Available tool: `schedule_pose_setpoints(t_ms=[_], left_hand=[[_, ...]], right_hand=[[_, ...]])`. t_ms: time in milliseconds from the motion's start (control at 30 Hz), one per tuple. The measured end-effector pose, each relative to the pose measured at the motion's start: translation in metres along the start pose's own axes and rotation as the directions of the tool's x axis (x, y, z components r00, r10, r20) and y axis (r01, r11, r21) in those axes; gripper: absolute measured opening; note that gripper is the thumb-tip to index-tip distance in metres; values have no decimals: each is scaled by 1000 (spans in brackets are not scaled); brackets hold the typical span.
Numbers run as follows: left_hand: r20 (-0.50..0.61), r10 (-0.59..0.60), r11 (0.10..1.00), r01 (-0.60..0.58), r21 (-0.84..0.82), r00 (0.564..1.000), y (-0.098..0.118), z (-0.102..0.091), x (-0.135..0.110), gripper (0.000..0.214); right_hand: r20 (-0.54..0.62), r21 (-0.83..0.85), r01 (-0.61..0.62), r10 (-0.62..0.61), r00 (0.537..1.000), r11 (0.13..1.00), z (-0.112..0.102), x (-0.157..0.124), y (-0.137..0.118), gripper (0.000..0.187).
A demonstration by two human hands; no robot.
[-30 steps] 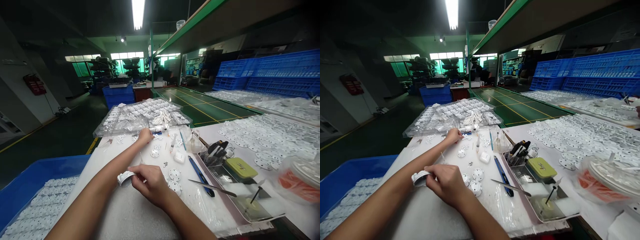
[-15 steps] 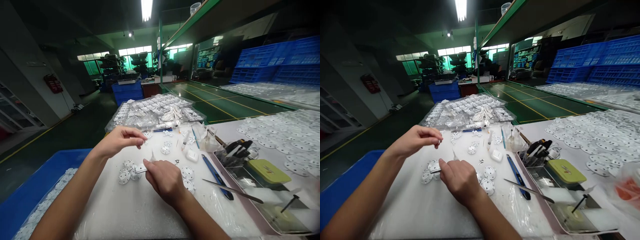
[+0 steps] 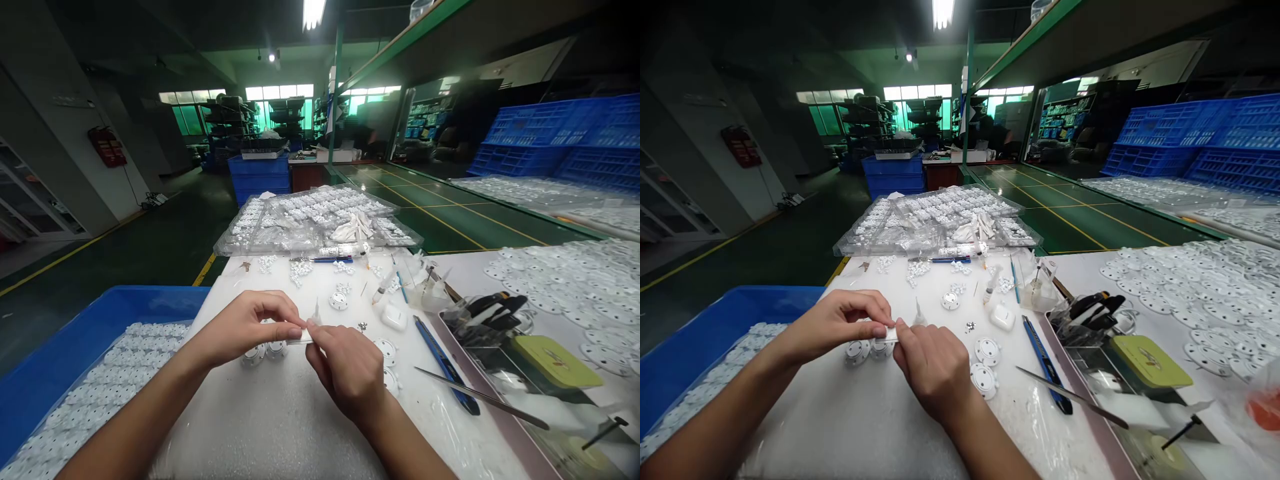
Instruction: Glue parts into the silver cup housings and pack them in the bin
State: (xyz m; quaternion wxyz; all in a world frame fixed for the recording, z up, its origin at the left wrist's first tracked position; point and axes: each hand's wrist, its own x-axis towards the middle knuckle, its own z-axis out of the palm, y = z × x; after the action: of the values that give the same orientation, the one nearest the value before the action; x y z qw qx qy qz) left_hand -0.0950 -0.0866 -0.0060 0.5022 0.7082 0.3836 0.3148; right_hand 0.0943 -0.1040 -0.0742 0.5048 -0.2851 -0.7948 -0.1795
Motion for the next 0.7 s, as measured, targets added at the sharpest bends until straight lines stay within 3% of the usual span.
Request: schedule_pose_setpoints(t_ms=[167, 267, 433, 533, 700], left_hand=[[-42, -62, 995, 59, -84, 997, -9, 3, -4, 16], [-48, -32, 997, 29, -68, 998, -11, 3, -3, 16], [-1, 153, 984, -152, 91, 988, -10, 1, -3, 10], [36, 270, 944, -272, 185, 962, -12, 4, -4, 20], [14, 515, 801, -487, 348, 857, -26, 14, -4, 25]], right_hand=[[18, -5, 25, -25, 1000, 1000, 2, 0, 1, 28], [22, -26, 21, -21, 1000, 999, 2, -1, 2, 28], [12, 46, -5, 4, 1000, 999, 2, -2, 3, 31], [-8, 108, -45, 46, 999, 993, 3, -3, 3, 35], [2, 155, -64, 65, 998, 986, 3, -2, 5, 39]])
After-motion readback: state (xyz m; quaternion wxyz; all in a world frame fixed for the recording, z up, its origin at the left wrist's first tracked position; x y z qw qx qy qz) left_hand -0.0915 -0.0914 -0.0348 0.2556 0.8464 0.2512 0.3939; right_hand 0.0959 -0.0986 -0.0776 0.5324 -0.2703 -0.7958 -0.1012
